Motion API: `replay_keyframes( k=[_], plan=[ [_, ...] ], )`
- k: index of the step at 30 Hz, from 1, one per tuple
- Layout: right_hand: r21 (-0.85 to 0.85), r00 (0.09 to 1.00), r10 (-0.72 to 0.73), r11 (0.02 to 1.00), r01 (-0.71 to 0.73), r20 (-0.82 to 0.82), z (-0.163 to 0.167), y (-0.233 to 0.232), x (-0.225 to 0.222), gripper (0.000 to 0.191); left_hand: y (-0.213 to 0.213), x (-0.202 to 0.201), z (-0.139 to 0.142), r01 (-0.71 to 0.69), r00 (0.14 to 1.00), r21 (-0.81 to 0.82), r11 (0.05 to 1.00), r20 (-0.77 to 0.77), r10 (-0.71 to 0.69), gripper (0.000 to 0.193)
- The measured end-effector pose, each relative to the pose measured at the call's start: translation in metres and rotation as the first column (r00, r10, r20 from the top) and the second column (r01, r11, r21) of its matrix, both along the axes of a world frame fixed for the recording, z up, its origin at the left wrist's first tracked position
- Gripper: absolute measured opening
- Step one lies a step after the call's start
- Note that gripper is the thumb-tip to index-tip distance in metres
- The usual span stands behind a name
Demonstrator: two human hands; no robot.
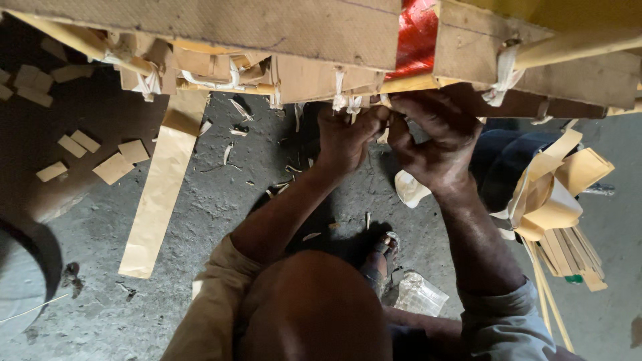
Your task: The person sits on the floor and ties thin wooden sticks and kraft paper strips onto a low wooden frame assembly, knotting and folding the strips to secure the sticks in place. They repeatedly pick up sticks and paper strips, fold the paper over the frame rails, and press the joints tight by hand.
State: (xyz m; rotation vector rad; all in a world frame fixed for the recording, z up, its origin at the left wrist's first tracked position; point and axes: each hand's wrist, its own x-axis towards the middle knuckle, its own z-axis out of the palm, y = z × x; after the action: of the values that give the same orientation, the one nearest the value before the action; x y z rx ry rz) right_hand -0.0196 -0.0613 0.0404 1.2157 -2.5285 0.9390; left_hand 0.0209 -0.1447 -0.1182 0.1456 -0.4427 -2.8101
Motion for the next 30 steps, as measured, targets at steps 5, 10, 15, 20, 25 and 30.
replay_keyframes(
  k=[5, 10, 15, 20, 25, 30],
  plan=[
    [-0.007, 1.000, 0.009, 1.000, -0.010, -0.028, -0.008, 0.007, -0.001, 0.025, 0.003, -0.003, 0.004, -0.071, 0.993, -0.176, 0.982, 0.081, 0.086, 0.016],
    [0.002, 0.999, 0.020, 1.000, -0.020, -0.047, -0.014, 0.014, 0.002, 0.030, -0.005, 0.000, 0.022, -0.020, 0.978, -0.235, 0.972, 0.197, 0.068, 0.015],
    [0.088, 0.981, 0.107, 0.992, -0.093, -0.164, -0.016, 0.013, 0.000, 0.035, -0.029, 0.011, 0.046, 0.164, 0.931, -0.134, 0.977, 0.349, -0.108, 0.014],
    [0.160, 0.944, 0.182, 0.977, -0.142, -0.275, -0.014, 0.007, 0.002, 0.037, -0.050, 0.024, 0.061, 0.299, 0.901, -0.261, 0.918, 0.393, -0.182, 0.015],
    [0.277, 0.907, 0.142, 0.960, -0.030, -0.396, -0.014, 0.001, 0.010, 0.038, -0.056, 0.039, 0.067, 0.340, 0.904, -0.349, 0.873, 0.375, -0.203, 0.015],
    [0.059, 0.923, -0.046, 0.996, 0.074, -0.383, -0.026, -0.015, 0.016, 0.035, -0.054, 0.059, 0.071, 0.211, 0.962, -0.724, 0.657, 0.272, -0.009, 0.022]
  ],
)
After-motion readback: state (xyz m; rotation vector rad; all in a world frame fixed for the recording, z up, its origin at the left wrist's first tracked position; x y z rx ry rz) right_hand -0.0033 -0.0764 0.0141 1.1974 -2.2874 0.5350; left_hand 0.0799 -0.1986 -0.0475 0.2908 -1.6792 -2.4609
